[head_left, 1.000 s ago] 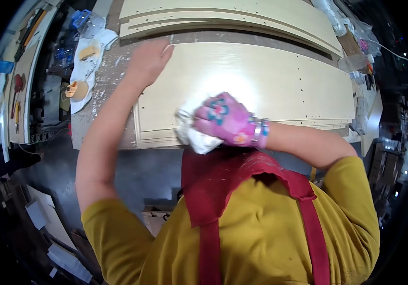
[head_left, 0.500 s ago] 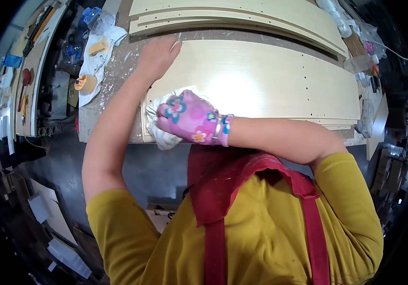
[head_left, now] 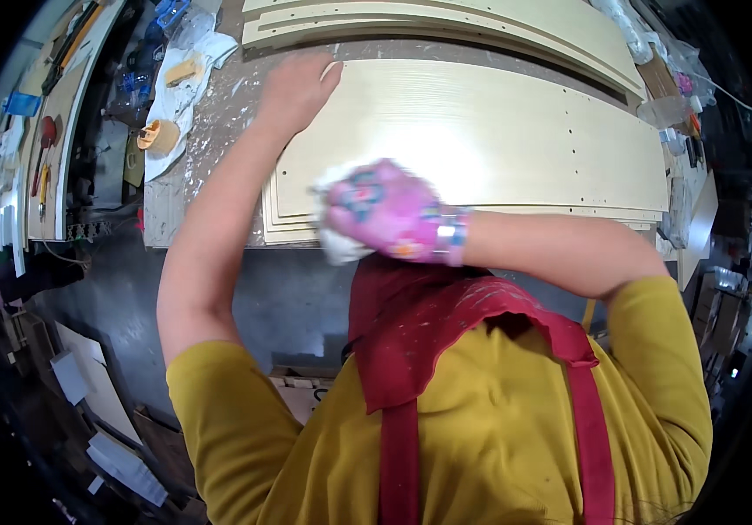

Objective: The person wipes the surface of a light-colored wooden board with a white cloth. They repeatedly pour a clear liquid from a plastic bottle onto the cloth and continue wiping the board in a workshop setting.

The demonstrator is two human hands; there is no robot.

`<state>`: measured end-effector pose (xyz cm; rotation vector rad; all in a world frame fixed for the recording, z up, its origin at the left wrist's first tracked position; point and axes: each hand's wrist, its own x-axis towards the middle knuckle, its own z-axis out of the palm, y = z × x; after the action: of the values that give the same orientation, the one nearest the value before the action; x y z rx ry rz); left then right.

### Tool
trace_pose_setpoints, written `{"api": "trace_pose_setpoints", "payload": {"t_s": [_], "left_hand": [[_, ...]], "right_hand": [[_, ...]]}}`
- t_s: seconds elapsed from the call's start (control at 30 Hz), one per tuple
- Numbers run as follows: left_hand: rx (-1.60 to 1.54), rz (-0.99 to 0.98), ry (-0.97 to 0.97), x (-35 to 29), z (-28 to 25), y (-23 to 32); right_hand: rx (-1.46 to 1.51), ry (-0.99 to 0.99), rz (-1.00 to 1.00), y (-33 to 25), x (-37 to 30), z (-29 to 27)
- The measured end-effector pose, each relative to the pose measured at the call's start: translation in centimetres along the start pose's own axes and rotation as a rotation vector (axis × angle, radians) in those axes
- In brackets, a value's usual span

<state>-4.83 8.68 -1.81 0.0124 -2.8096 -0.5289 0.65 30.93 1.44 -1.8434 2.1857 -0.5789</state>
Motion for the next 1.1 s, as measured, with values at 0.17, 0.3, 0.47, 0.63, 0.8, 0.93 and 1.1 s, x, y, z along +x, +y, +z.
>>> {"api": "trace_pose_setpoints", "payload": {"t_s": [0.17,0.3,0.47,0.63,0.8,0.93,1.1], "left_hand": [[-0.006,-0.020,-0.054,0.3,0.0,-0.5],[0.039,-0.026,-0.041,0.0,-0.2,0.1],[-0.032,0.010,0.020,-0.2,0.5,0.2],[0.023,-0.080,-0.128,0.1,-0.4,-0.2],[0.337,0.043,-0.149,0.4,-1.9,1.7],[0.220,0.168,-0.032,2.1,-0.8,4.3],[0.098,-0.047,-0.221,3.5,1.8,6.2]], "right_hand": [[-0.046,0.075,-0.092,-1.8,5.4,2.6],[-0.151,0.070,-0.197,1.0,-2.0,-2.2],[-0.197,0.014,-0.076,-1.1,0.4,-0.7],[-0.180,0.008,-0.205,-3.6,6.1,0.8],[0.250,0.111,-0.023,2.9,-6.1,-6.9],[-0.229,0.038,0.382,8.9,-18.1,-11.3],[-0.381,0.004,0.329,6.9,-18.2,-7.4]]}}
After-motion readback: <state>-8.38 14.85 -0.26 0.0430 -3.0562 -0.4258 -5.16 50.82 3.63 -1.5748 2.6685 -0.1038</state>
